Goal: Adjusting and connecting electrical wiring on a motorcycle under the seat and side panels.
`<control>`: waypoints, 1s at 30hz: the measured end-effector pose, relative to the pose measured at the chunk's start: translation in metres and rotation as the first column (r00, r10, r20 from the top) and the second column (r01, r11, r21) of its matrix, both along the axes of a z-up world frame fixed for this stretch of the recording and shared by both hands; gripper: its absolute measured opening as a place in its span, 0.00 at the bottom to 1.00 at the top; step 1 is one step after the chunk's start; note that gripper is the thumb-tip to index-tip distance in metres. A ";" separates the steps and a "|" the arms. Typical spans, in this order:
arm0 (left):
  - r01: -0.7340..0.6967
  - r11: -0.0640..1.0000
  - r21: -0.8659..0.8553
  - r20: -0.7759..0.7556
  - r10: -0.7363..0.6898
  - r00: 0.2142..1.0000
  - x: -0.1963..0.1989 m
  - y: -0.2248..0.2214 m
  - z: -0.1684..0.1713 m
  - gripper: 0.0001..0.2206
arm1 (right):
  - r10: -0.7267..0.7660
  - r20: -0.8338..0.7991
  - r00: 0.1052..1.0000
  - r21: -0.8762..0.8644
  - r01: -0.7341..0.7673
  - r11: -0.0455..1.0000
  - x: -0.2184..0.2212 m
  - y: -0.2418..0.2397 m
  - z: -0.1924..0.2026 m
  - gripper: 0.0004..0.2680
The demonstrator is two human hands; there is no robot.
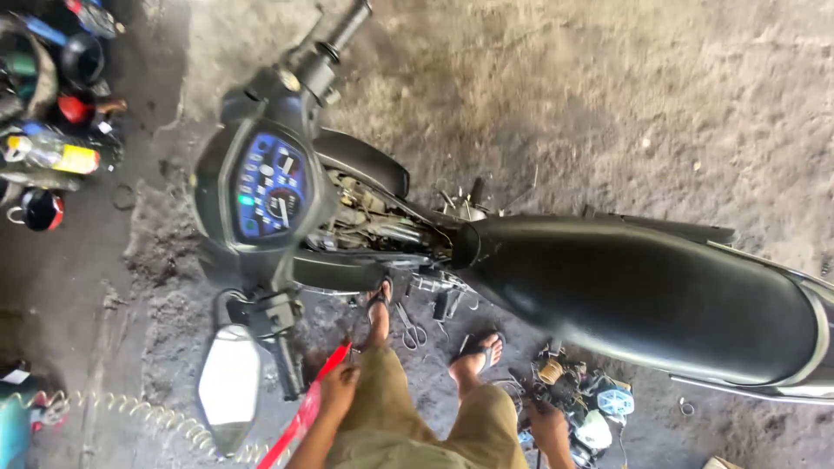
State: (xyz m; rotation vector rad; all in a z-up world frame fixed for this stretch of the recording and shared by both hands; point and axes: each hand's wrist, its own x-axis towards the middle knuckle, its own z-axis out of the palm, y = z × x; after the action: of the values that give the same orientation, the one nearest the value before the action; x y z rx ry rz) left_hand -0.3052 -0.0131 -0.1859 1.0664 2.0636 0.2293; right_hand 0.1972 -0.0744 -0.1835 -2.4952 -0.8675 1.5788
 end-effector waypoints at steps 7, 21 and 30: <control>0.300 0.948 0.109 0.406 -0.318 0.857 0.116 0.095 0.117 0.12 | 0.045 0.145 0.988 0.100 -0.060 0.993 -0.037 0.071 0.034 0.15; 0.387 0.910 0.150 0.558 -0.401 0.727 0.113 0.183 0.217 0.33 | 0.059 -0.223 0.973 0.275 0.005 0.962 -0.244 0.270 0.254 0.14; 0.527 0.840 0.128 -0.065 -0.523 0.850 0.105 0.192 0.239 0.18 | 0.558 0.014 0.830 0.696 -0.409 0.590 -0.164 0.308 0.220 0.14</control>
State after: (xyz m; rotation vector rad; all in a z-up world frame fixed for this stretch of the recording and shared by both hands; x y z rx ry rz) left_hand -0.2005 0.1794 0.0531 1.6869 1.7103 0.0798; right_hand 0.0331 0.2331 0.0362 -1.6017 -1.8142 1.2365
